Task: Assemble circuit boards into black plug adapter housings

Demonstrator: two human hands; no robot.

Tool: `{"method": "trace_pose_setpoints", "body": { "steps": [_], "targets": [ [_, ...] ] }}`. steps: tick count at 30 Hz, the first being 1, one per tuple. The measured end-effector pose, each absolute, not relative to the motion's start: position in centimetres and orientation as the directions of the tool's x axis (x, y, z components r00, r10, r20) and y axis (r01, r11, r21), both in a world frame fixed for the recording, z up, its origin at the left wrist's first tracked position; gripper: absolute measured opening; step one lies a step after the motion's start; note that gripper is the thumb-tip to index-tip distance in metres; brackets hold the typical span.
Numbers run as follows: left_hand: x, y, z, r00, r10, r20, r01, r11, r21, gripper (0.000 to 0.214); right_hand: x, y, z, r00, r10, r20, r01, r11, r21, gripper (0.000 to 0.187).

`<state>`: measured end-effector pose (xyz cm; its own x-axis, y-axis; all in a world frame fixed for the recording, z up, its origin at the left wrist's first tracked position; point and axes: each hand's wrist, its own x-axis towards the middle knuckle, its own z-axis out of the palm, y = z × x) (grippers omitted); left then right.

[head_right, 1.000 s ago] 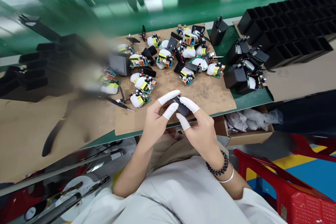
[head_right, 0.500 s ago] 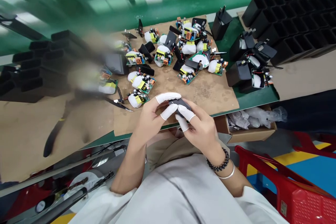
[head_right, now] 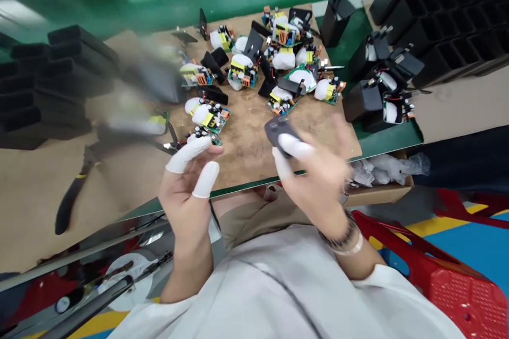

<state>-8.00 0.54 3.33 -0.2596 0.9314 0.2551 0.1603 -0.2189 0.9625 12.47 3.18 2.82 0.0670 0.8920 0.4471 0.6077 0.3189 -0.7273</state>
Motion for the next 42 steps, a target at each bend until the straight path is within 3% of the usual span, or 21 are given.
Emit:
{"method": "trace_pose_setpoints", "body": {
  "steps": [3,5,7,9,12,19,26,30,33,36,39,42],
  "targets": [
    [-7.2,0.8,2.6,-0.103,0.97,0.222,0.228,-0.194,0.954,0.04,11.6,3.5,2.3,0.085,0.803,0.59,0.631,0.416,-0.656,0.013],
    [-6.3,1.2,2.2,0.064,0.972,0.225,0.275,-0.234,0.933,0.059,11.1,3.5,2.3,0.157,0.839,0.521,0.553,0.362,-0.75,0.013],
    [-5.3,1.4,1.9,0.163,0.949,0.271,0.303,-0.31,0.901,0.079,10.8,3.2,2.6,0.254,0.896,0.363,0.388,0.249,-0.888,0.018],
    [-4.5,1.6,1.8,0.147,0.931,0.334,0.329,-0.365,0.871,0.082,10.6,2.6,3.0,0.281,0.942,0.183,0.197,0.13,-0.972,0.024],
    [-4.1,1.5,1.7,0.03,0.915,0.402,0.358,-0.385,0.851,0.071,10.7,1.8,3.5,0.203,0.979,0.006,-0.003,0.007,-1.0,0.034],
    [-4.8,1.1,3.0,0.0,0.842,0.539,0.455,-0.48,0.75,0.06,11.3,1.4,4.6,-0.044,0.991,-0.128,-0.288,-0.135,-0.948,0.047],
    [-4.9,0.5,3.2,0.032,0.765,0.643,0.528,-0.559,0.639,0.05,11.4,1.7,3.9,-0.13,0.977,-0.168,-0.304,-0.201,-0.931,0.053],
    [-5.2,0.6,3.2,0.072,0.737,0.673,0.509,-0.607,0.61,0.033,11.1,1.2,3.8,-0.083,0.983,-0.164,-0.319,-0.182,-0.93,0.048],
    [-5.3,0.8,3.2,0.07,0.753,0.655,0.387,-0.625,0.678,0.023,10.3,0.6,4.2,0.001,0.977,-0.211,-0.434,-0.19,-0.881,0.04],
    [-5.2,0.9,3.0,0.054,0.808,0.586,0.258,-0.578,0.774,0.023,9.6,0.4,4.6,0.057,0.973,-0.222,-0.436,-0.175,-0.883,0.042],
    [-5.5,0.9,2.8,0.084,0.825,0.56,0.276,-0.559,0.782,0.021,9.4,0.4,4.9,0.047,0.976,-0.213,-0.434,-0.172,-0.884,0.045],
    [-6.0,1.1,3.0,0.128,0.815,0.565,0.329,-0.573,0.751,0.034,9.2,0.2,5.0,0.002,0.977,-0.215,-0.483,-0.187,-0.855,0.044]
  ]
}}
